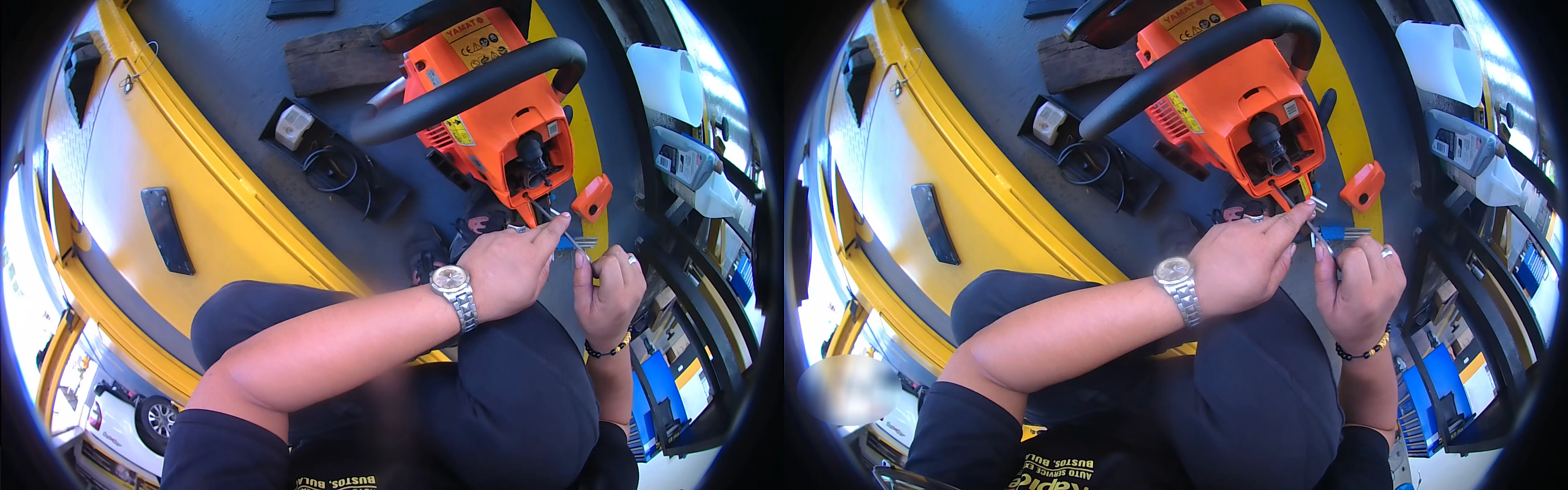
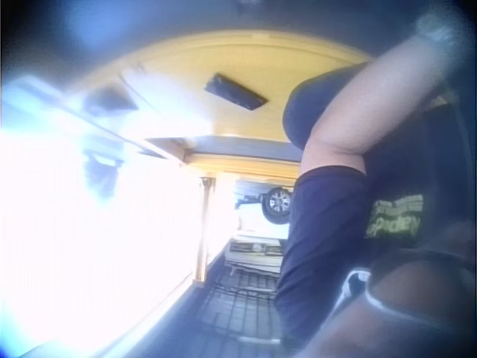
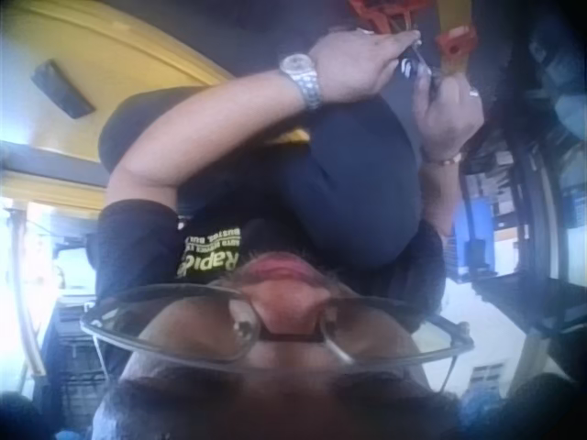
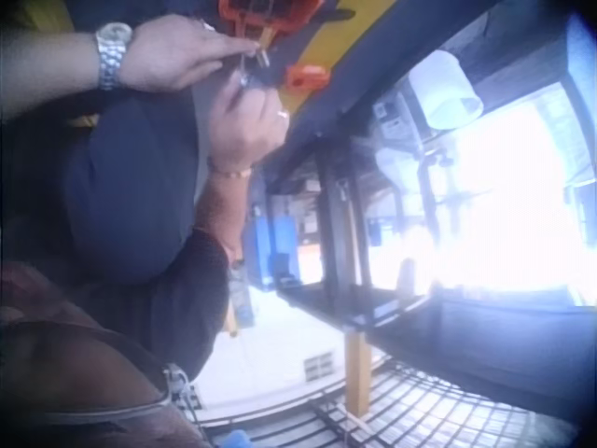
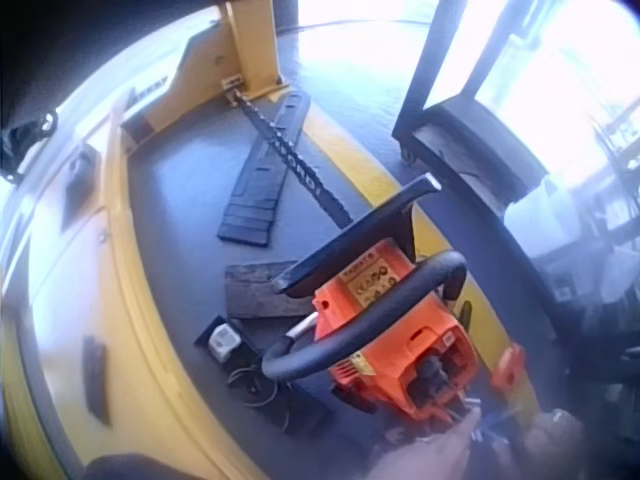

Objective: The person sits on the floor and repairs a chainsaw by removing the air filter cover, adjusting internal components with a screwdriver, and reassembling the cover. The person handles the chainsaw, air filter cover, and tools on the floor.

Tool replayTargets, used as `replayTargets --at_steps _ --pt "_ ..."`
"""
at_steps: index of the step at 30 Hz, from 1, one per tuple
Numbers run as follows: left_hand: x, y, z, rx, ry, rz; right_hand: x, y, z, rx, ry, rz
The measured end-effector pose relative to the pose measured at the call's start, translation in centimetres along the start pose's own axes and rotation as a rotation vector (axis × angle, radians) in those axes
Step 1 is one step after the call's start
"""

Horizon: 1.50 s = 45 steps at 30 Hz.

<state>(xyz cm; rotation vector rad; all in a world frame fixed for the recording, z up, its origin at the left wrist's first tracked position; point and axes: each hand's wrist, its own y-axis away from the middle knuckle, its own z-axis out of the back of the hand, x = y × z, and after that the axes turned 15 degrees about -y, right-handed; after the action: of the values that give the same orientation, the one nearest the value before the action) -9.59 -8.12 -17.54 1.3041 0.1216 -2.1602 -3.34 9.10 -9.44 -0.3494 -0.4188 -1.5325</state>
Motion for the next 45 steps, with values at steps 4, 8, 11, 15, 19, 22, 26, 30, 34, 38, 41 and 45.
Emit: replayTargets --at_steps 4,8,11,15,19,22,26,30,34,38,41,45 --pt "0.1 0.1 -0.3 -0.01 0.035 -0.015 0.8 0.8 -0.6 -0.013 -0.074 -0.126" --pt "-0.2 0.4 -0.1 0.022 0.031 0.004 1.5 1.8 -1.8 -0.084 -0.265 -0.319" --pt "-0.2 0.5 0.1 0.045 0.055 0.013 2.0 1.4 -1.5 -0.062 -0.285 -0.352" --pt "-0.1 0.4 -0.1 -0.099 0.054 -0.064 1.1 0.2 -0.1 0.029 -0.099 0.021" --pt "-0.1 -0.3 0.8 -0.086 0.058 -0.101 0.4 -0.7 1.2 -0.048 -0.133 0.095" --pt "-0.3 -0.7 1.2 -0.107 0.084 -0.089 -0.2 -0.1 1.3 -0.04 -0.295 -0.015" --pt "-0.2 -0.9 0.7 -0.214 0.152 -0.043 -0.2 -1.2 1.0 -0.043 -0.438 0.049" --pt "-0.3 -1.2 1.3 -0.285 0.202 -0.09 -0.6 -0.6 -1.3 -0.132 -0.916 -0.054" --pt "0.0 -1.7 1.2 -0.287 0.177 -0.202 -2.8 -1.4 -0.5 0.007 -0.835 0.15" --pt "-0.1 -1.8 1.1 -0.16 0.112 -0.157 -3.2 -2.2 0.2 0.072 -0.367 0.369" --pt "0.0 -1.7 1.1 -0.116 0.109 -0.147 -3.8 -2.2 -1.3 -0.086 -0.35 0.446" --pt "0.1 -1.7 1.4 -0.11 0.115 -0.178 -3.8 -1.3 -1.8 -0.162 -0.363 0.407"
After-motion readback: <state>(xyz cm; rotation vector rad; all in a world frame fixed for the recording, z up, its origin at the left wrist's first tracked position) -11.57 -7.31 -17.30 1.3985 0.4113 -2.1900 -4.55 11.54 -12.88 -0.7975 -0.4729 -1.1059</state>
